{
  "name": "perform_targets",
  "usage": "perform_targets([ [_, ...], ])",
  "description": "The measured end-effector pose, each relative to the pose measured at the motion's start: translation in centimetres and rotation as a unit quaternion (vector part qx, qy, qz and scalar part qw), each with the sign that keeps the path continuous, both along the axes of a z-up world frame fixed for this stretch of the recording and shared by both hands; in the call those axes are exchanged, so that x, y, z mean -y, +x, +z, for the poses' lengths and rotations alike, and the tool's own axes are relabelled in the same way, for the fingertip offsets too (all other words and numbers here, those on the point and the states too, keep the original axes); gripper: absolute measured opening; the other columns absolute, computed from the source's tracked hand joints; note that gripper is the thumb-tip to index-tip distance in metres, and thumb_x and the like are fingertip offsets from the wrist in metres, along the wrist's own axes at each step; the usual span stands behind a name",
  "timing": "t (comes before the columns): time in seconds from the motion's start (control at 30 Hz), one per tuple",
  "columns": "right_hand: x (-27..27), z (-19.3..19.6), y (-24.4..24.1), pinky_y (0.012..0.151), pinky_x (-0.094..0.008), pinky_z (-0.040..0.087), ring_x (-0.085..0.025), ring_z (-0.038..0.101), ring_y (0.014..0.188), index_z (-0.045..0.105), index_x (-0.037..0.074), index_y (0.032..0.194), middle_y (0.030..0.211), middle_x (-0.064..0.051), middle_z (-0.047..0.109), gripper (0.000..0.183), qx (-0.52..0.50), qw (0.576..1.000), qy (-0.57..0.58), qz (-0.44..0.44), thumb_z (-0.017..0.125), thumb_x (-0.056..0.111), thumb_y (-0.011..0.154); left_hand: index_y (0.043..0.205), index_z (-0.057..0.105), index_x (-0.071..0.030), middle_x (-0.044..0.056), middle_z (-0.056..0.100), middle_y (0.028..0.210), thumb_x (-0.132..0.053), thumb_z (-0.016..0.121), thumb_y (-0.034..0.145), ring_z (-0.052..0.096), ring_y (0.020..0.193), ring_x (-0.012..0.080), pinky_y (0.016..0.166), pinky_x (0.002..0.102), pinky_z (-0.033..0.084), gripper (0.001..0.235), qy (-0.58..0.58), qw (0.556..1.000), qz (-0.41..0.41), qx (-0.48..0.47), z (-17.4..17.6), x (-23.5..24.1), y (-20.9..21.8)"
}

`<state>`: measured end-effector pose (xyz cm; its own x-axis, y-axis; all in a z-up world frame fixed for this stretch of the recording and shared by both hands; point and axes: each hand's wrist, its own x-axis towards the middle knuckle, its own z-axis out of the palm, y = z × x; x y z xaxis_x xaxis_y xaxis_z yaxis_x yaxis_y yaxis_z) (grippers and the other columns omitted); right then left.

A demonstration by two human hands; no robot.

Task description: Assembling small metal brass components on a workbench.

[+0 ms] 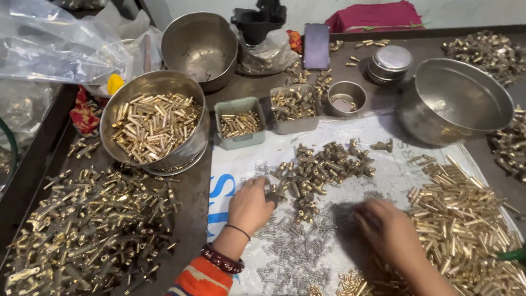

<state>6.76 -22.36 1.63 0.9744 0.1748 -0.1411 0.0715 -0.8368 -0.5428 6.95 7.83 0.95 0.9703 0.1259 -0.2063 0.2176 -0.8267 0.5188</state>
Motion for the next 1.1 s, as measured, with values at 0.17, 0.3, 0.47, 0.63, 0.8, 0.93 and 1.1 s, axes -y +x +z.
perform_targets([
  [0.17, -0.2, -2.3, 4.0, 0.090, -0.040, 0.059, -0.028, 0.069, 0.104, 0.079, 0.016, 0.109, 0.114, -0.005, 0.075, 0.029, 0.151, 0.977, -0.125, 0.090, 0.073, 0.011, 0.081, 0.122, 0.066, -0.012, 0.008, 0.059, 0.136, -0.003, 0.068, 0.076, 0.065, 0.108, 0.0334, 0.094, 0.043, 0.052, 0.048, 0.023, 0.993, -0.102, 0.051, 1.0, -0.4, 0.3],
  [0.3, -1.0, -3.7, 5.1, 0.092, -0.039, 0.059, -0.025, 0.067, 0.104, 0.078, 0.013, 0.104, 0.111, -0.005, 0.074, 0.024, 0.162, 0.957, -0.198, 0.140, 0.069, 0.009, 0.081, 0.116, 0.071, -0.015, 0.002, 0.066, 0.127, 0.002, 0.064, 0.075, 0.065, 0.112, 0.0290, 0.092, 0.043, 0.052, 0.044, 0.065, 0.976, -0.188, 0.094, 0.4, -1.2, 0.7],
  [0.47, -0.6, -1.2, 3.8, 0.091, -0.038, 0.060, -0.024, 0.068, 0.100, 0.075, 0.008, 0.100, 0.107, -0.008, 0.074, 0.017, 0.119, 0.968, -0.197, 0.102, 0.069, 0.022, 0.090, 0.115, 0.070, -0.017, 0.005, 0.065, 0.121, -0.001, 0.065, 0.078, 0.065, 0.107, 0.0304, 0.088, 0.044, 0.052, 0.041, 0.088, 0.975, -0.192, 0.072, 1.4, -0.7, 1.0],
  [0.63, 0.9, 0.7, 0.7, 0.089, -0.036, 0.062, -0.023, 0.075, 0.098, 0.072, 0.013, 0.114, 0.114, -0.005, 0.074, 0.025, 0.007, 0.998, -0.039, -0.051, 0.068, 0.018, 0.090, 0.102, 0.072, -0.013, 0.004, 0.068, 0.116, -0.003, 0.065, 0.080, 0.067, 0.102, 0.0301, 0.088, 0.044, 0.054, 0.025, 0.063, 0.974, -0.180, 0.122, 0.4, -1.7, -0.4],
  [0.8, 0.9, -0.4, -3.2, 0.088, -0.038, 0.064, -0.022, 0.076, 0.101, 0.076, 0.010, 0.110, 0.114, -0.006, 0.077, 0.024, -0.086, 0.965, 0.214, -0.125, 0.072, 0.011, 0.087, 0.114, 0.072, -0.006, 0.014, 0.075, 0.099, 0.002, 0.059, 0.076, 0.069, 0.084, 0.0272, 0.069, 0.038, 0.052, 0.041, -0.346, 0.933, -0.092, 0.040, -2.4, -2.7, -2.9],
  [0.93, -1.4, 0.1, -4.1, 0.094, -0.039, 0.063, -0.024, 0.077, 0.101, 0.078, 0.001, 0.104, 0.111, -0.015, 0.079, 0.024, -0.104, 0.888, 0.438, -0.096, 0.074, 0.000, 0.080, 0.124, 0.061, -0.002, 0.010, 0.074, 0.098, 0.000, 0.055, 0.088, 0.070, 0.076, 0.0176, 0.056, 0.029, 0.051, 0.037, -0.695, 0.707, -0.077, -0.103, -1.5, 1.5, -4.5],
  [1.1, -2.7, -0.5, -4.8, 0.098, -0.040, 0.058, -0.024, 0.072, 0.107, 0.078, -0.002, 0.100, 0.111, -0.015, 0.076, 0.019, -0.086, 0.876, 0.474, 0.008, 0.075, -0.002, 0.081, 0.121, 0.070, -0.005, 0.006, 0.074, 0.090, -0.004, 0.067, 0.085, 0.065, 0.071, 0.0154, 0.060, 0.029, 0.048, 0.036, -0.491, 0.855, -0.115, -0.120, -1.1, 4.9, -6.9],
])
